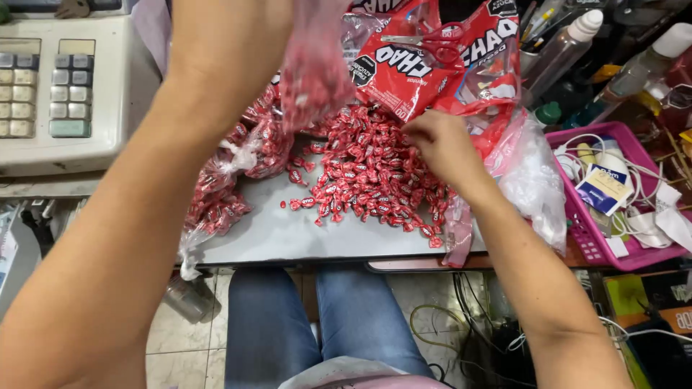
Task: Bagging individual candies into small plastic bags at a checkout counter.
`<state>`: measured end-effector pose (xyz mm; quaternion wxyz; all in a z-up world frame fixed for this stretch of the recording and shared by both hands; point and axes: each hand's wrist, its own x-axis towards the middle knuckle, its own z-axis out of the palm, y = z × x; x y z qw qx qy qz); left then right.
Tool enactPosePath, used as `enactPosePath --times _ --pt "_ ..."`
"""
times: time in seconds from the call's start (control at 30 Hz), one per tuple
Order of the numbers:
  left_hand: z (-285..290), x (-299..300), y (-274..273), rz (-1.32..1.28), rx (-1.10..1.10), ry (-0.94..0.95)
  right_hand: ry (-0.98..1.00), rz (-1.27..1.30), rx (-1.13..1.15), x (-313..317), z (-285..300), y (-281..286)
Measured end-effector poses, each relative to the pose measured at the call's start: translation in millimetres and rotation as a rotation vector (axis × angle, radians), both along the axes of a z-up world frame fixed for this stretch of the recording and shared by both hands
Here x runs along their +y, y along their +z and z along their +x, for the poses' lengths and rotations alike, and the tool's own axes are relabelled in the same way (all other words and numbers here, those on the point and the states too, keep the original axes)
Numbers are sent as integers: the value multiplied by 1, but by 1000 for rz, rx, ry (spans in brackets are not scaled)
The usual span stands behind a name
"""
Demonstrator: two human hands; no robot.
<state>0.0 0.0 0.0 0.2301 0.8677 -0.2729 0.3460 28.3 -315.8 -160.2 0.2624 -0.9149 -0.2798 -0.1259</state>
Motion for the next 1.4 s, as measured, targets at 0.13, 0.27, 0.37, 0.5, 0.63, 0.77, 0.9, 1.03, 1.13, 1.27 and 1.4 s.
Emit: enactPosePath --times 0.13,0.27,0.37,0.5,0.63,0.77,0.9,1.03,1.13,1.27,1.4 --pt "-23 -3 20 -43 163 -88 1 353 190 -3 -24 35" --pt "-44 -16 41 31 468 -195 -170 729 546 -1 -39 56" --pt "-47 -23 43 247 737 -230 -93 855 476 8 -46 66" --pt "-47 -25 34 361 1200 -165 122 954 254 29 -48 79" --pt "-32 -10 6 409 994 -394 265 1003 73 66 -60 106" --pt "-39 -9 6 416 954 -430 274 763 -275 101 -84 130" --pt "-44 1 2 288 985 -432 470 447 -309 111 -83 117" --pt "-46 5 -1 214 1062 -400 485 364 -212 77 -96 123" --pt "-48 -2 -9 223 982 -355 245 154 -159 30 -115 103" --pt "-42 -15 -21 192 808 -498 -136 -454 351 -10 -133 18" --pt "-30 -30 -27 89 773 -565 -234 -376 416 -9 -140 6"
